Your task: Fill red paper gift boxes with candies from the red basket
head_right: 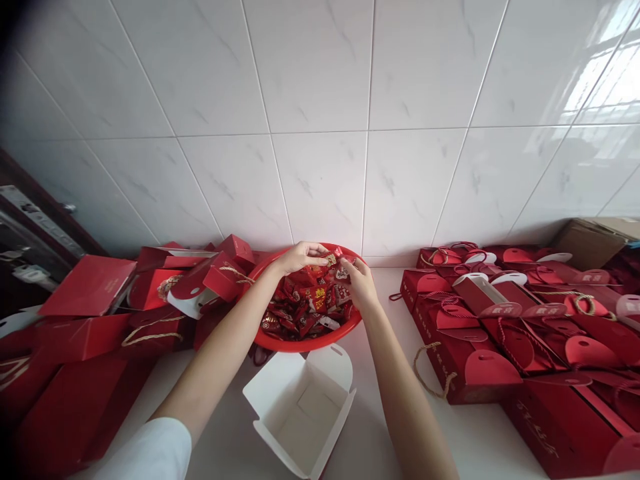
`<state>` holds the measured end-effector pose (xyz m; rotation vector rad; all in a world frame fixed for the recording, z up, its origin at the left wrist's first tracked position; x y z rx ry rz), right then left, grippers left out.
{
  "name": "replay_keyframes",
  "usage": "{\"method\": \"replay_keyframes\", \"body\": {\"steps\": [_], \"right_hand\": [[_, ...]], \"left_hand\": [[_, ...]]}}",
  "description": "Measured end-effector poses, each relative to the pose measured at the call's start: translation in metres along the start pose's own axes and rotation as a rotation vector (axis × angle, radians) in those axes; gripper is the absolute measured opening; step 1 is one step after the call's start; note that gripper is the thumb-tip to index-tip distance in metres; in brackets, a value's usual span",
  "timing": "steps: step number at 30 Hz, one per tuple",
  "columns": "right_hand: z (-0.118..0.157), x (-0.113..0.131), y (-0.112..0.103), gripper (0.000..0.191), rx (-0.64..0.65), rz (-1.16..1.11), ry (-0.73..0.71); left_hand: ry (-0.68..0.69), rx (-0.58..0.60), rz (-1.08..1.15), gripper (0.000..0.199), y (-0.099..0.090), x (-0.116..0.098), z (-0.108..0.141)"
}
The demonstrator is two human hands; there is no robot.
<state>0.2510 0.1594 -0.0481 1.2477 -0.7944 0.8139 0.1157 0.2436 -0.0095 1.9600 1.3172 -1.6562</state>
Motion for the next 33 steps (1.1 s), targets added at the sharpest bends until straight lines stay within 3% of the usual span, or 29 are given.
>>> {"method": "replay_keyframes", "body": {"steps": [6, 12, 15, 21, 25, 27, 33], "right_hand": [[-0.006, -0.002, -0.01, 0.029, -0.095, -0.073, -0.032], [-0.005, -0.003, -0.004, 0.03, -0.029, -0.084, 0.009], [-0.005, -0.001, -0.006, 0.033, -0.055, -0.058, -0.026], [-0.009, 0.0, -0.023, 0.028, -0.21, -0.171, -0.052], [-0.008, 0.0, -0.021, 0.028, -0.186, -0.226, -0.029], [-0.007, 0.0, -0.02, 0.027, -0.176, -0.252, -0.019], [-0.006, -0.002, -0.019, 0.016, -0.192, -0.337, 0.056]], "left_hand": [[0.016, 0.045, 0.095, 0.041, 0.016, -0.005, 0.0], [0.024, 0.05, 0.132, 0.038, 0.018, -0.007, 0.0], [0.029, 0.138, 0.095, 0.033, 0.022, -0.009, 0.001], [-0.061, 0.341, -0.382, 0.026, 0.037, 0.002, 0.012], [0.062, 0.478, -0.678, 0.052, 0.062, 0.0, 0.023], [0.107, 0.543, -0.828, 0.055, 0.071, -0.002, 0.028], [0.093, 0.627, -1.122, 0.018, 0.076, -0.006, 0.027]]}}
Point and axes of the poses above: each hand's wrist, its own z-axis away from the middle knuckle, its own y-axis out of the palm, x = y × z, the point moved 7 cm from there along -z, towards the middle knuckle, and after that the axes turned 13 degrees about y, right-handed, at the moved point
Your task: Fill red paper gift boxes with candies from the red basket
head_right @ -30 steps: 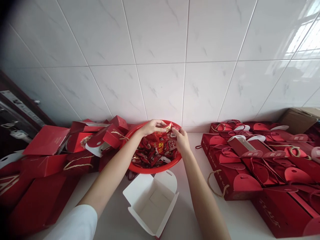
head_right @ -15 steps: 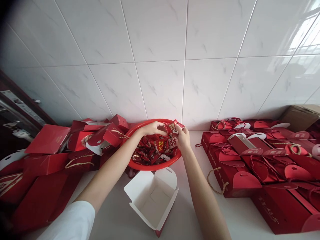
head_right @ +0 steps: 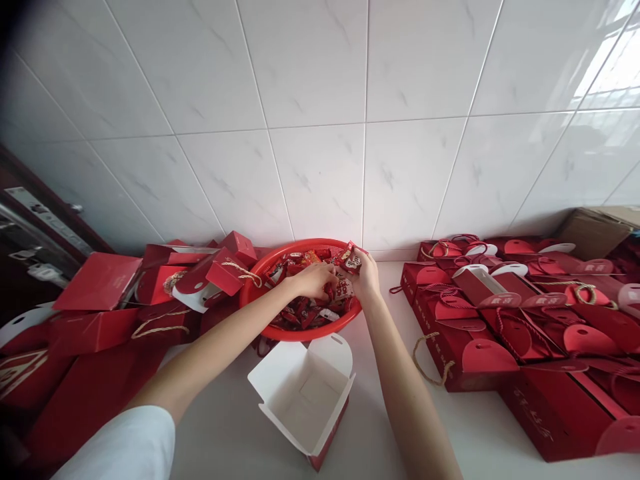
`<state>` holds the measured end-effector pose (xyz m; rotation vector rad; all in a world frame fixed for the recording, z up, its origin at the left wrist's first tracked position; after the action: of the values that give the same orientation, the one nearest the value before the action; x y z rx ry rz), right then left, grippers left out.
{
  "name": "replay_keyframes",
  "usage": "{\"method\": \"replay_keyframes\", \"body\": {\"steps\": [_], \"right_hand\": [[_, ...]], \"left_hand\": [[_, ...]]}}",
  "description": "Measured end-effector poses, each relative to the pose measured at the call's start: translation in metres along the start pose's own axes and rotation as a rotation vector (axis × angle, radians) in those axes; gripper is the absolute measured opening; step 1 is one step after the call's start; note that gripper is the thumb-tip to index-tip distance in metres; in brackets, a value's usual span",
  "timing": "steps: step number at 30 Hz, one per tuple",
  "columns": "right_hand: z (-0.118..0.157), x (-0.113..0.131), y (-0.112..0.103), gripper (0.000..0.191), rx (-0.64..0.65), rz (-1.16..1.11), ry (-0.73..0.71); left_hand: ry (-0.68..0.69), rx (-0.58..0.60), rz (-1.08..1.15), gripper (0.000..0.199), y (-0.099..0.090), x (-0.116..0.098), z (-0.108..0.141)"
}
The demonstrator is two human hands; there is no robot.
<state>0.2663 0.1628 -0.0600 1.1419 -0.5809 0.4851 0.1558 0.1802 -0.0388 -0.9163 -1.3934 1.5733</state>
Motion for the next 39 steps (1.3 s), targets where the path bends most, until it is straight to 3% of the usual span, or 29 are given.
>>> {"method": "replay_keyframes", "body": {"steps": [3, 8, 13, 16, 19, 20, 22, 26, 31, 39], "right_hand": [[0.0, 0.0, 0.0, 0.01, -0.009, -0.003, 0.006], [-0.001, 0.001, 0.0, 0.01, -0.007, 0.02, -0.018], [-0.001, 0.001, 0.0, 0.012, 0.005, 0.027, -0.029], [-0.001, 0.001, -0.001, 0.011, -0.001, 0.025, -0.034], [0.0, 0.002, -0.001, 0.013, -0.008, 0.027, -0.045], [0.0, 0.002, -0.001, 0.013, -0.01, 0.029, -0.047], [0.0, 0.002, -0.001, 0.014, -0.012, 0.031, -0.047], [0.002, 0.003, 0.001, 0.013, 0.0, 0.041, -0.059], [0.005, 0.004, 0.0, 0.016, -0.014, 0.054, -0.076], [0.0, 0.004, -0.001, 0.021, -0.001, 0.086, -0.101]], "left_hand": [[-0.088, -0.064, 0.028, 0.015, -0.006, 0.015, 0.005], [-0.391, -0.278, 0.127, 0.029, -0.016, 0.057, 0.029], [-0.531, -0.324, 0.218, 0.025, -0.014, 0.076, 0.044], [-0.532, -0.419, 0.218, 0.029, -0.017, 0.075, 0.045], [-0.349, -0.497, 0.15, 0.04, -0.023, 0.059, 0.033], [-0.268, -0.471, 0.137, 0.037, -0.021, 0.05, 0.027], [-0.156, -0.307, 0.146, 0.028, -0.01, 0.034, 0.013], [-0.169, 0.045, 0.109, 0.035, 0.014, 0.018, 0.0], [-0.179, 0.168, 0.006, 0.019, 0.017, 0.012, -0.002], [-0.174, 0.28, -0.103, 0.027, 0.027, 0.002, -0.006]]}}
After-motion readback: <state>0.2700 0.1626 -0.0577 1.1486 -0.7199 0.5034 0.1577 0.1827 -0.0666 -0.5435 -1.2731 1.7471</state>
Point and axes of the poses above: each hand's wrist, its own z-axis away from the middle knuckle, its own y-axis out of the palm, x = y × z, the point moved 7 cm from there along -z, towards the middle knuckle, and after that the axes turned 13 degrees about y, right-handed, at the moved point
